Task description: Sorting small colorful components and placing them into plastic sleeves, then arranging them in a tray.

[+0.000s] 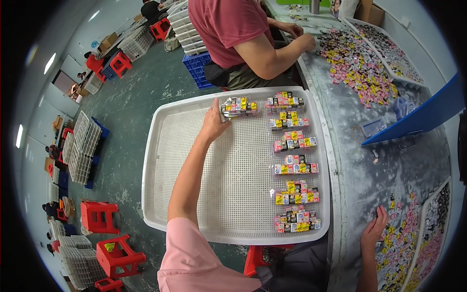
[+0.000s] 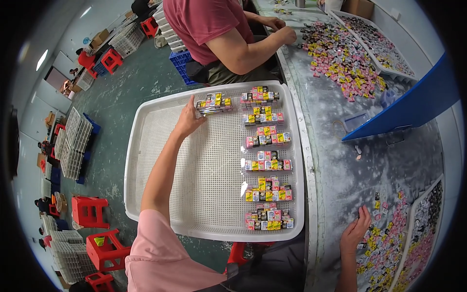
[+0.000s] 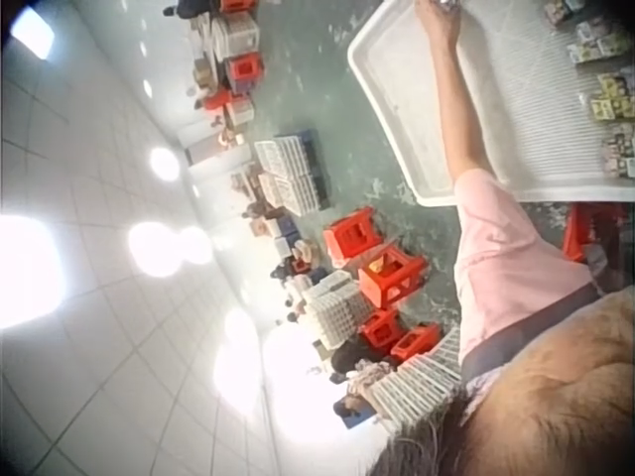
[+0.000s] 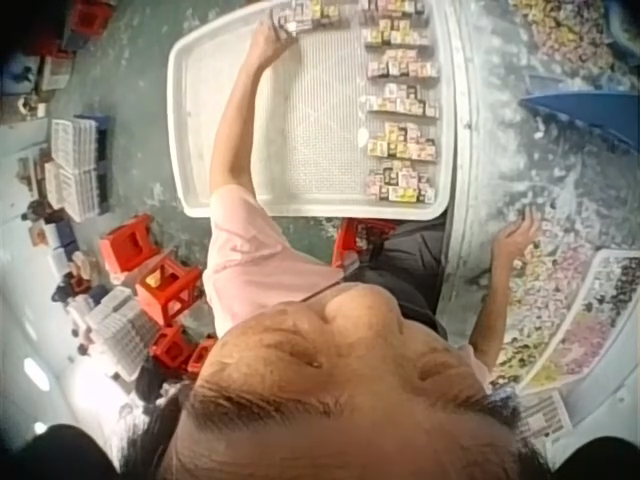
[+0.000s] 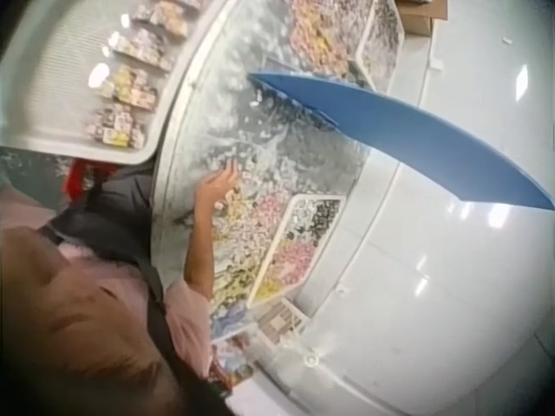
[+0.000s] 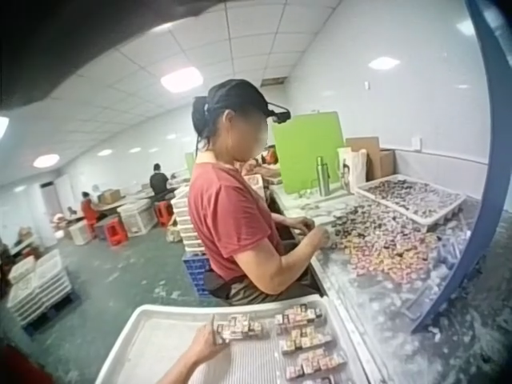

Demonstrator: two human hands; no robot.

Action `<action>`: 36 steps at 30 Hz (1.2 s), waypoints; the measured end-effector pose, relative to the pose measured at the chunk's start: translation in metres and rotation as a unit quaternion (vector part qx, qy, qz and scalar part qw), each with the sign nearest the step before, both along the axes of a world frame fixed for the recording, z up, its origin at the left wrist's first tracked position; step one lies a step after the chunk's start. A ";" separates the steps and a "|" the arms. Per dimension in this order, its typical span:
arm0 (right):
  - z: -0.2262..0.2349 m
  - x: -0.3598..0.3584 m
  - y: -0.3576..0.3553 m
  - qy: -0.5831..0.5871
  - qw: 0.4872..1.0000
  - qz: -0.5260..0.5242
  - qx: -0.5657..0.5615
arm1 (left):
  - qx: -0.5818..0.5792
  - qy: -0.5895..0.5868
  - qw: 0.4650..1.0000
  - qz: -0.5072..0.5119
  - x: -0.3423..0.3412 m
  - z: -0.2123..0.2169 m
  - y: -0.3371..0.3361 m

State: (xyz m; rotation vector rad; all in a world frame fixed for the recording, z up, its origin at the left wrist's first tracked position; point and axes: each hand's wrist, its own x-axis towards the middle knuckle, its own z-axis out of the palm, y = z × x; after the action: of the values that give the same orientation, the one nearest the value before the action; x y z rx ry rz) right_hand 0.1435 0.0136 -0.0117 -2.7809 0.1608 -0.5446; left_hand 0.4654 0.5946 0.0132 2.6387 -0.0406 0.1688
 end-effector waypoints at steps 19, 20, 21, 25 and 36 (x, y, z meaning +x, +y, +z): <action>-0.010 0.004 0.006 -0.037 0.999 -0.033 0.019 | 0.118 -0.027 0.993 0.016 -0.007 -0.014 0.011; -0.006 0.005 0.006 -0.044 0.998 -0.036 0.018 | 0.104 -0.048 0.993 0.023 -0.012 -0.004 0.000; -0.002 0.006 0.008 -0.053 0.998 -0.035 0.018 | 0.122 -0.117 0.985 0.020 -0.021 -0.001 -0.011; -0.008 0.002 0.002 -0.095 0.993 -0.063 0.030 | 0.101 -0.241 0.957 -0.123 -0.067 0.048 -0.133; 0.023 -0.115 0.001 -0.121 0.979 -0.085 0.137 | -0.036 -0.016 0.783 -0.621 -0.315 0.040 -0.429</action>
State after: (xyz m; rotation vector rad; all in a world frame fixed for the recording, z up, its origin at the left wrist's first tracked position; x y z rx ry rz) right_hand 0.0286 0.0142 0.0109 -2.4246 0.3892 -0.8305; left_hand 0.1508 0.1652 0.0528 1.9938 -1.6589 -0.2387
